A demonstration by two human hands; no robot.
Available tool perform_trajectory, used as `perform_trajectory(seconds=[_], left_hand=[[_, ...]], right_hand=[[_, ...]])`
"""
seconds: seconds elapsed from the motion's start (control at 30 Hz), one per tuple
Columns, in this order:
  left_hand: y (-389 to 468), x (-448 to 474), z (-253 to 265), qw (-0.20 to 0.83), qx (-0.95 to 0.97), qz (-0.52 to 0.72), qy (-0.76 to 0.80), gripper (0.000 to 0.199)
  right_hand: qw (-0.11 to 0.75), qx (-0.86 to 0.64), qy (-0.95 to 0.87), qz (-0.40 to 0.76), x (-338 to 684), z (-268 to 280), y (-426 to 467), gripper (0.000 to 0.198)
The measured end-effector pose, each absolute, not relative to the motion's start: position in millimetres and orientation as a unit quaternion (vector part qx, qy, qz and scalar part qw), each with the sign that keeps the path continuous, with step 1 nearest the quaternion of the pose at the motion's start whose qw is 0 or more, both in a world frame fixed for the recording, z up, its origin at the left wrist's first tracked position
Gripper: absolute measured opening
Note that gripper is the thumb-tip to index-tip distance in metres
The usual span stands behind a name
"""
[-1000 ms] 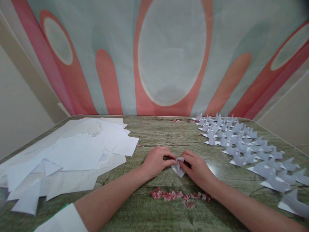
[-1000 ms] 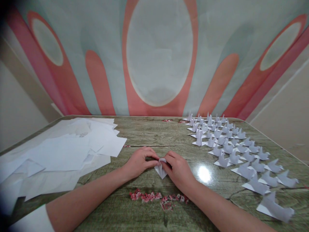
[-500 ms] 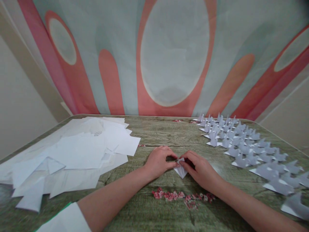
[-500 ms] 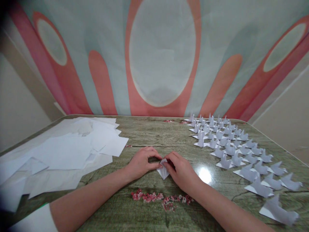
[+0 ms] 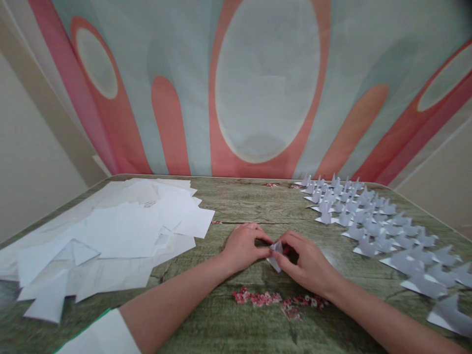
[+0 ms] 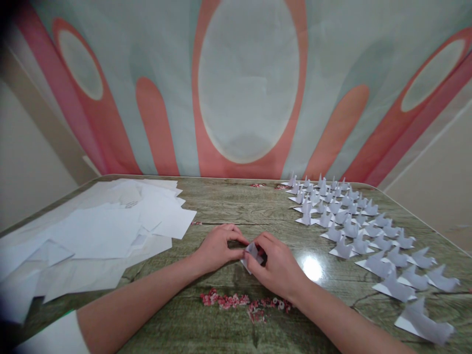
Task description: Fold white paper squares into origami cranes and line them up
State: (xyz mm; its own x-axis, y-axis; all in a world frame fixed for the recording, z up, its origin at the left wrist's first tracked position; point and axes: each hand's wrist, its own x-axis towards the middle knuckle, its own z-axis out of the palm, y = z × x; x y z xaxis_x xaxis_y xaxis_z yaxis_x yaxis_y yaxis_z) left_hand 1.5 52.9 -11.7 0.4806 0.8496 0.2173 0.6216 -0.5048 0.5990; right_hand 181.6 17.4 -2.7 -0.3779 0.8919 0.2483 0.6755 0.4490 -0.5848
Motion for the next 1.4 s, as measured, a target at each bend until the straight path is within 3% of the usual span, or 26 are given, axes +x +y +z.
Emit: perform_trajectory(seconds=[0.5, 1.4], left_hand=[[51.2, 3.3, -13.1, 0.248, 0.811, 0.271, 0.455, 0.011], [48.7, 3.8, -12.6, 0.246, 0.817, 0.284, 0.438, 0.008]], right_hand=[[0.301, -0.51, -0.786, 0.178, 176.1, -16.4, 21.9, 0.016], [0.329, -0.466, -0.805, 0.164, 180.7, -17.9, 22.1, 0.013]])
